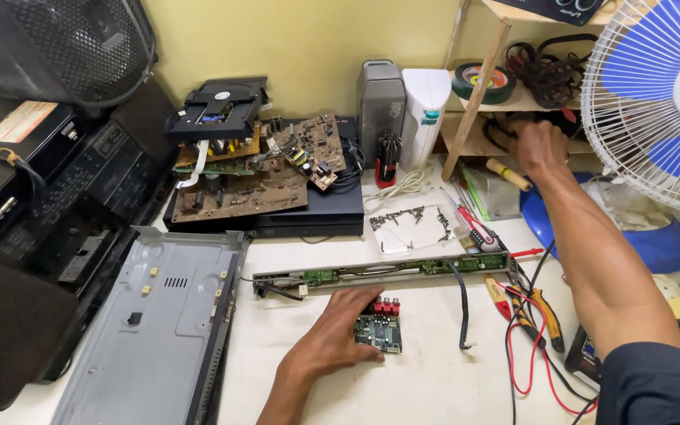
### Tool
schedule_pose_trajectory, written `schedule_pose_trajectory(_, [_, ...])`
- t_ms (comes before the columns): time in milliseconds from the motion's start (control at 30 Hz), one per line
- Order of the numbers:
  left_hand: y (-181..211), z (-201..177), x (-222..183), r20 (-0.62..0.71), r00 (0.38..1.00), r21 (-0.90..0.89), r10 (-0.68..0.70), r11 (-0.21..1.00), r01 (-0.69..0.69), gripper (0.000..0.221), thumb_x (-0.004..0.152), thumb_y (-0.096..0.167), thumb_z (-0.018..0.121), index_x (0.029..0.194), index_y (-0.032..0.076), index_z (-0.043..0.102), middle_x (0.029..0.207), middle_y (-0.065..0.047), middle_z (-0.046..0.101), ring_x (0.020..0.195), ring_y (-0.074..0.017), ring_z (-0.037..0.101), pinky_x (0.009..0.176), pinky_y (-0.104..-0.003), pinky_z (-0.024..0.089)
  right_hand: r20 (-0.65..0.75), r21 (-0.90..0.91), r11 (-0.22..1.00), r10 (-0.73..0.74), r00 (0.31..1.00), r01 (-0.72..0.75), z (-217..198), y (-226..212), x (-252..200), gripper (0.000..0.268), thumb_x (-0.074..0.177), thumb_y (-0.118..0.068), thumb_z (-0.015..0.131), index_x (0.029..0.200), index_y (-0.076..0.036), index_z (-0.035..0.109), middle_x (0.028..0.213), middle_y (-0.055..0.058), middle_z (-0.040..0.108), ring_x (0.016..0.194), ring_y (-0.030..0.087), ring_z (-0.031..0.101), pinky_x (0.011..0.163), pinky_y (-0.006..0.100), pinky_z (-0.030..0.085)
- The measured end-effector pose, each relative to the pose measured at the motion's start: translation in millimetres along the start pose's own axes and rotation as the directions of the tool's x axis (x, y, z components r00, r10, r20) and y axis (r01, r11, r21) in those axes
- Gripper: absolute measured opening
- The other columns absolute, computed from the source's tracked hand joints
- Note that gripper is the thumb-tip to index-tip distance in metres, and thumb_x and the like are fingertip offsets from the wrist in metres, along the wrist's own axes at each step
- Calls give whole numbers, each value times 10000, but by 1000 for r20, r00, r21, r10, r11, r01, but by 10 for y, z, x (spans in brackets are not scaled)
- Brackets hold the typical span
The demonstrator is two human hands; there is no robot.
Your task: Connecting wires to a circuit board and testing the connections using a multimeter on a workbench.
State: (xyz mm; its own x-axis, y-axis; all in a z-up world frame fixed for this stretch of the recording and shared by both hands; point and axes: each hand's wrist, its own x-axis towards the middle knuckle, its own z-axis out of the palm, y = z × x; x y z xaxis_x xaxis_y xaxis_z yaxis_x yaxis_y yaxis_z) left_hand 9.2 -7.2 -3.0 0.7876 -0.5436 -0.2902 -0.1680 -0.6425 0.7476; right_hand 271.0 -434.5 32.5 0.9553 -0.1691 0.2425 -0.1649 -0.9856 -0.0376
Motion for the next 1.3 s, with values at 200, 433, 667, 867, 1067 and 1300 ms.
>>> schedule_pose_trajectory(200, [25,-14,-22,-5,1000,-22,8,1000,-8,1050,747,195,842,1599,249,231,1686,-32,207,1557,-279,134,1244,-567,157,-20,57,998,35,999,-34,97,19,-66,171,941,72,561,797,54,651,728,176,562,619,325,503,556,471,446])
schedule_pose_trajectory(433, [-48,14,7,-17,999,-5,41,999,-41,1054,742,212,842,1600,234,231,1670,-50,242,1538,-282,166,1238,-554,182,-93,230,973,1,996,21,22,-77,35,345,879,43,444,1159,89,642,1052,419,649,943,625,615,789,671,510])
schedule_pose_trajectory(667, [-12,-6,-6,-12,1000,-13,28,1000,-29,1025,748,224,843,1591,228,259,1659,-32,266,1532,-257,187,1244,-525,190,69,264,938,214,974,-225,0,-173,91,363,905,-66,531,1228,77,613,1260,350,564,1142,530,567,879,580,515])
schedule_pose_trajectory(867, [-31,11,20,-2,1000,-10,14,1000,-14,1040,751,225,854,1597,246,249,1662,-27,263,1535,-253,177,1247,-528,181,69,192,920,335,940,-342,122,-229,184,136,924,-73,646,967,43,703,1113,262,663,1006,451,655,766,497,564])
schedule_pose_trajectory(1067, [11,-13,35,25,998,-11,-60,998,60,1039,759,227,851,1597,295,240,1668,-10,221,1542,-251,173,1250,-584,163,91,239,886,386,918,-396,114,-338,229,121,948,-22,608,896,44,696,1045,243,702,944,424,689,688,471,600])
schedule_pose_trajectory(1300, [-85,31,85,4,1000,6,-16,1000,16,1055,753,225,890,1593,301,257,1657,-14,248,1523,-258,215,1234,-600,192,38,208,937,279,960,-280,-68,-473,63,87,949,61,570,911,47,647,1036,237,641,895,435,659,723,522,581])
